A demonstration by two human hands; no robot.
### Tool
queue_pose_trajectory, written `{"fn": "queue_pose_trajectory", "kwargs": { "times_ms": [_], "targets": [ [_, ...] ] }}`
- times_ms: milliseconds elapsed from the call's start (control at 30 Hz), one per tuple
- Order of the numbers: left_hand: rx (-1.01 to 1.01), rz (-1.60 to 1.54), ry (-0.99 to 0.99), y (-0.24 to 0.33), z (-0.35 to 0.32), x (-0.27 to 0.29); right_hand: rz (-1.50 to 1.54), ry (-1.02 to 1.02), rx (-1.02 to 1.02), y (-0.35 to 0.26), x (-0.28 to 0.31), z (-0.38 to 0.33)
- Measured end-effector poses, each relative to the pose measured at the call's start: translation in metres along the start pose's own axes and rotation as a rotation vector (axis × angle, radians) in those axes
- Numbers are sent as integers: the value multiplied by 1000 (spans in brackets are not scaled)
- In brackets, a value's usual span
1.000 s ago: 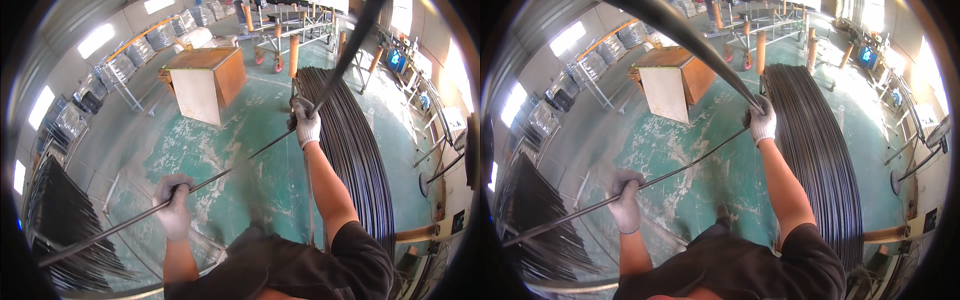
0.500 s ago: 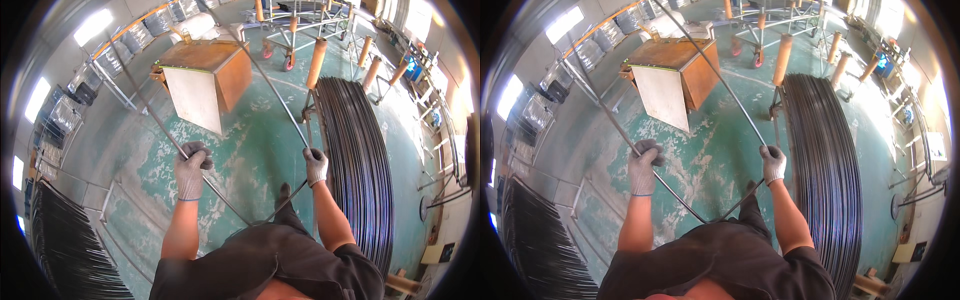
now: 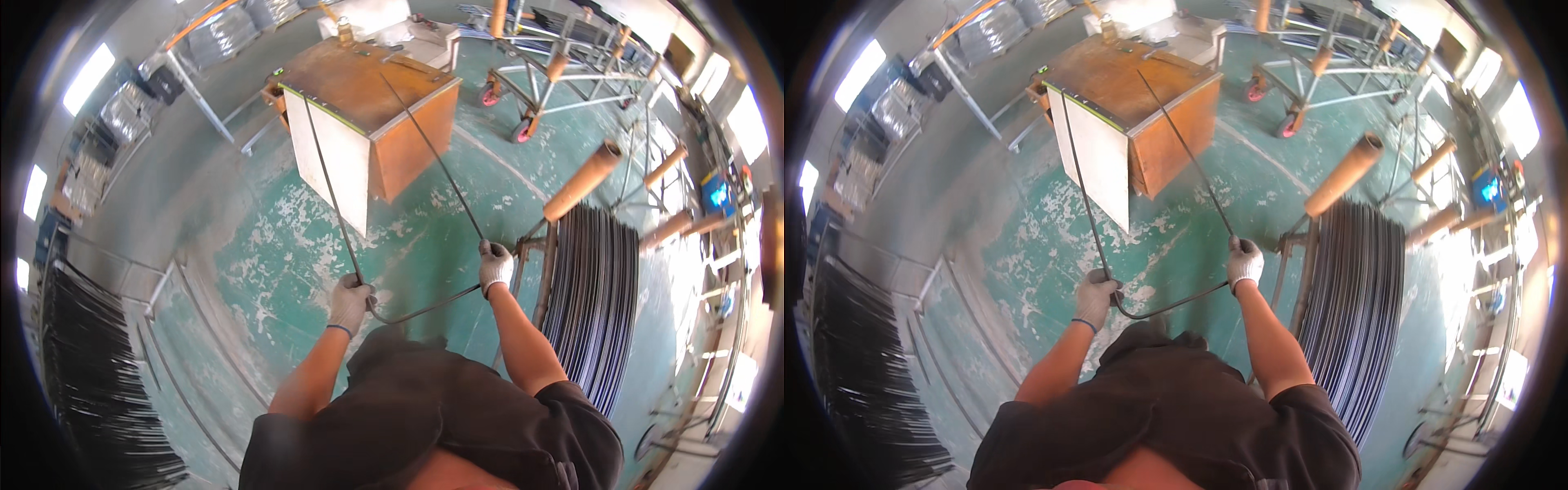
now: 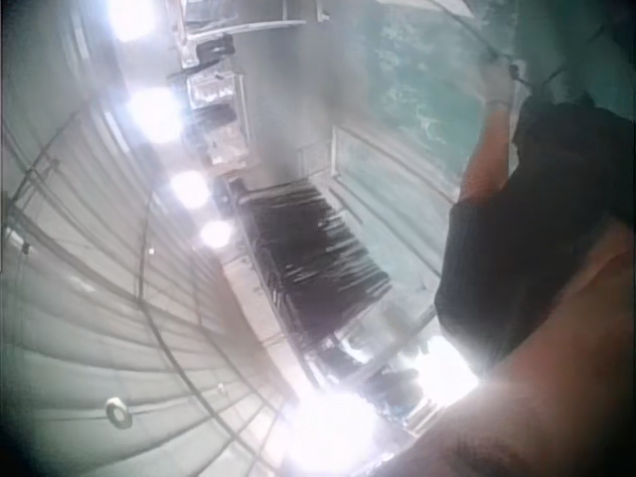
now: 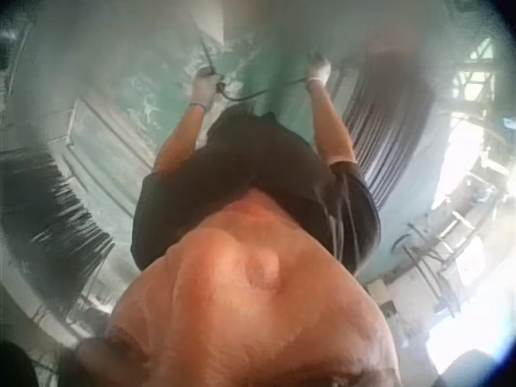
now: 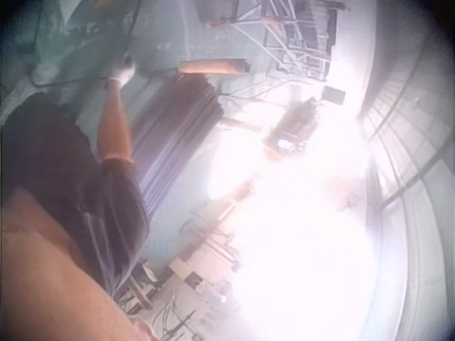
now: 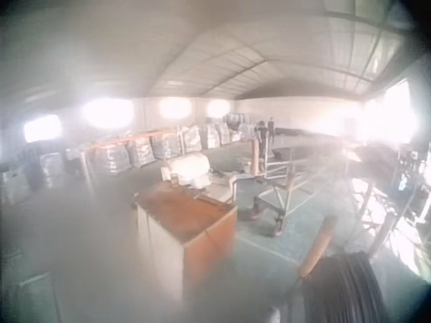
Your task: The person repeatedly picks up straight metal rods from a floor pile, feeds them into a yellow bending machine, and removes the bent rods to place them on a nearby rack. The person also briefly straightens a bent rod on a wooden workbench before returning to the bending cycle.
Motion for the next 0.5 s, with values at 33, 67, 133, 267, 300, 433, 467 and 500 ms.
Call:
{"fn": "queue_pose_trajectory", "kwargs": {
  "times_ms": [33,67,133,267,300,433,467,500],
  "targets": [
    [16,-2,7,5,19,-2,-52,-12,7,0,-15,17],
    [31,-3,10,9,39,-4,-104,-22,15,-1,-29,36],
    [8,37,28,20,86,-4,-79,-31,24,-3,-66,71],
    [-5,5,57,45,188,-15,-62,-56,45,-24,-136,154],
    [-2,11,52,58,214,-19,-88,-62,76,-37,-151,175],
    [18,-21,34,99,301,-27,-172,-94,175,-75,-215,266],
    [23,-25,29,109,323,-29,-188,-105,194,-80,-231,290],
    [33,-33,54,119,342,-30,-179,-130,147,-95,-246,305]
  ]
}}
Point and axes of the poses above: each hand's wrist, its own z-axis towards the middle knuckle, its own x-axis out of the back of the hand, y = z × x, the point moved 5 cm from there along z, towards the middle knuckle, and after that the axes turned 13 degrees about z, right-handed, at the moved point
